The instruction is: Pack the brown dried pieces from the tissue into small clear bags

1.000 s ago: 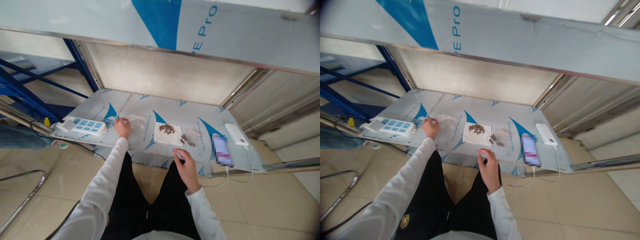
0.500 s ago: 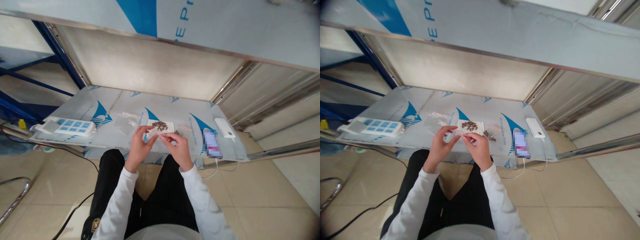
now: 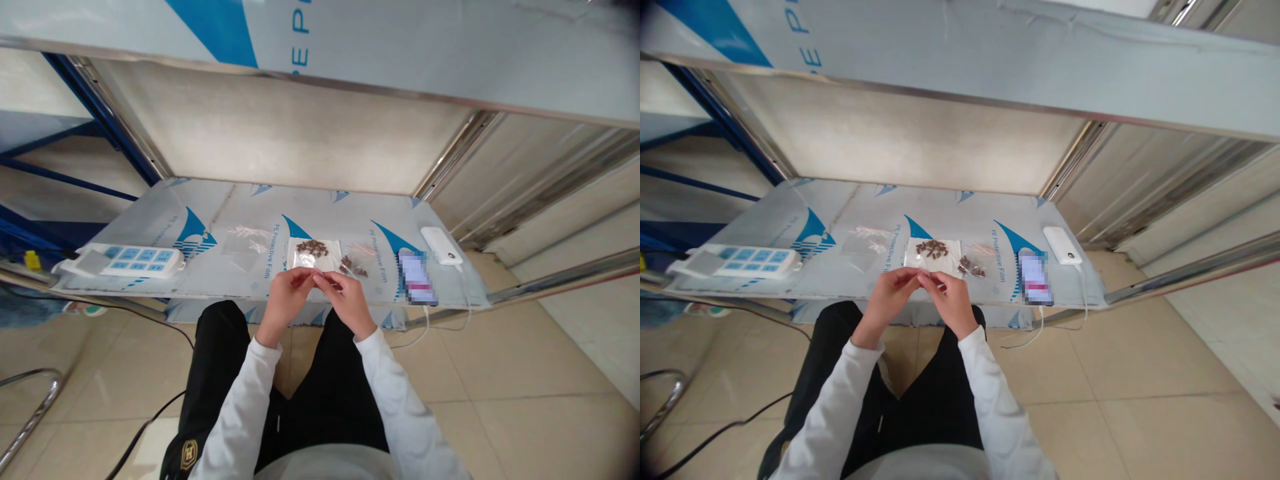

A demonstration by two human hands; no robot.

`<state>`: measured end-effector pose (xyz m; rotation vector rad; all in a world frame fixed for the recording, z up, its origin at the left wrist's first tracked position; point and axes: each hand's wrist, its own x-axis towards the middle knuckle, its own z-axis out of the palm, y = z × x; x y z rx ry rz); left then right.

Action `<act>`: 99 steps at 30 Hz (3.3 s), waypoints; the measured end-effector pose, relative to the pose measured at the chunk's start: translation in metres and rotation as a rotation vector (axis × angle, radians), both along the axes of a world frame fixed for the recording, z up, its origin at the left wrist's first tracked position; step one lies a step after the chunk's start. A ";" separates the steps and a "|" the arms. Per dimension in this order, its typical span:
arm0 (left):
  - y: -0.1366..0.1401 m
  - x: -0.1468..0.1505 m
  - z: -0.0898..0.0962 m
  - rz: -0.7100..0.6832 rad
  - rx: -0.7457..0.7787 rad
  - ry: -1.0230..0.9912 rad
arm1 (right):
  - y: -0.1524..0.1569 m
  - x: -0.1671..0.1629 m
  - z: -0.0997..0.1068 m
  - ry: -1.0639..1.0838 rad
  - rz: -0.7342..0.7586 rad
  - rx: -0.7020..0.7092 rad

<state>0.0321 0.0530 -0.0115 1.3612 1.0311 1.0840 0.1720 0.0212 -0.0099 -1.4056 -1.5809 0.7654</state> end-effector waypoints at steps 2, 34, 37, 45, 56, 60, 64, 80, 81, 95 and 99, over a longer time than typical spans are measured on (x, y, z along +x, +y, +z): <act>-0.002 -0.002 0.002 0.005 0.008 0.189 | 0.002 0.003 -0.007 -0.137 -0.022 0.005; 0.006 -0.012 -0.026 0.158 0.312 0.452 | 0.082 0.031 -0.036 -0.454 -0.205 0.026; 0.007 -0.017 -0.028 0.204 0.293 0.450 | 0.120 0.039 -0.058 -0.572 -0.125 -0.047; 0.010 -0.024 -0.029 0.251 0.265 0.416 | 0.144 0.034 -0.075 -0.811 -0.078 -0.142; 0.012 -0.026 -0.039 0.227 0.201 0.405 | 0.147 0.037 -0.070 -0.879 -0.058 -0.167; 0.013 -0.023 -0.041 0.217 0.202 0.399 | 0.147 0.041 -0.069 -0.853 -0.070 -0.158; 0.014 -0.021 -0.046 0.204 0.184 0.395 | 0.145 0.043 -0.070 -0.783 -0.073 -0.148; 0.014 -0.018 -0.039 0.267 0.258 0.322 | 0.070 0.005 0.024 -0.191 0.114 0.007; 0.013 -0.017 -0.036 0.263 0.268 0.306 | 0.056 -0.004 0.030 -0.183 0.161 0.014; 0.007 -0.021 -0.038 0.288 0.261 0.300 | 0.156 0.041 -0.029 -0.584 -0.150 -0.004; 0.011 -0.035 -0.038 0.348 0.245 0.315 | 0.208 0.053 -0.062 -0.704 -0.142 -0.049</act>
